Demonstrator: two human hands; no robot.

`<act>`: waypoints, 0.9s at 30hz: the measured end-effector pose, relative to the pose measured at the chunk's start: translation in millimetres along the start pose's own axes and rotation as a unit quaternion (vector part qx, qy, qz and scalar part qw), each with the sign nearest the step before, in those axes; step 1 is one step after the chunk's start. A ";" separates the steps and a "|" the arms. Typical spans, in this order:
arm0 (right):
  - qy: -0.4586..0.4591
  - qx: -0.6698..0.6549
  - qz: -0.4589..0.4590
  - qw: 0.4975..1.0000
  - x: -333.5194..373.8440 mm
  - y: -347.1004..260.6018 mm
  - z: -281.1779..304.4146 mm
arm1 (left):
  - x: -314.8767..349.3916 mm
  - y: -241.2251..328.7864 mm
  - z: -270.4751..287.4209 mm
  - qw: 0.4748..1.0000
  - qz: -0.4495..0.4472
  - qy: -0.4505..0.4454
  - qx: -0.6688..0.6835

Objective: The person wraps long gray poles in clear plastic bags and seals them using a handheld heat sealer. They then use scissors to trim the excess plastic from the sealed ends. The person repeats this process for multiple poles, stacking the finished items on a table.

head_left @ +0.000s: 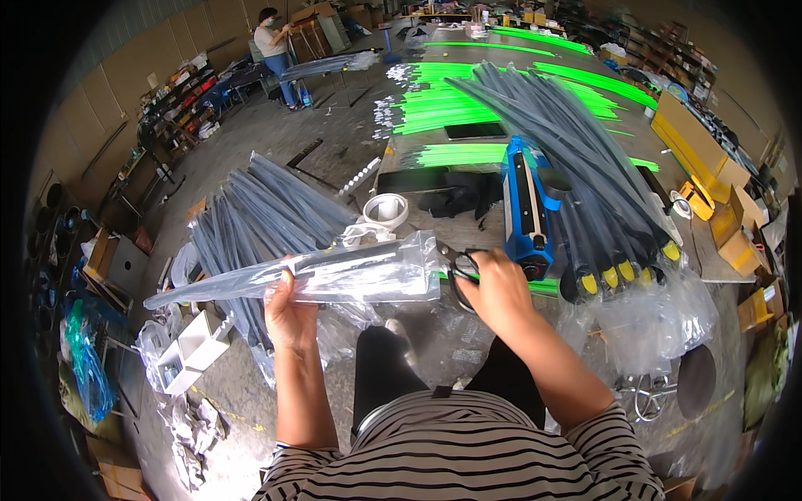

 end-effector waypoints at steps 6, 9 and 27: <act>0.028 -0.029 0.089 0.995 -67.2 0.0 -40.6 | -5.5 1.8 6.9 0.998 -0.014 0.026 -0.055; -0.111 -0.386 -0.011 0.916 -69.5 -13.2 -33.6 | -6.5 7.1 2.2 0.997 -0.020 0.020 -0.067; -0.096 -0.336 0.104 0.931 27.4 -57.6 32.7 | 22.6 21.5 -47.9 0.915 0.047 -0.238 -0.322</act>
Point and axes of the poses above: each hand's wrist, its own x-axis away from the middle knuckle, its own z-axis out of the back of the hand, y = z × x, the point moved 4 cm from there along -x, towards the middle knuckle, and after that the axes turned 10 degrees about -z, right-handed, at the moved point
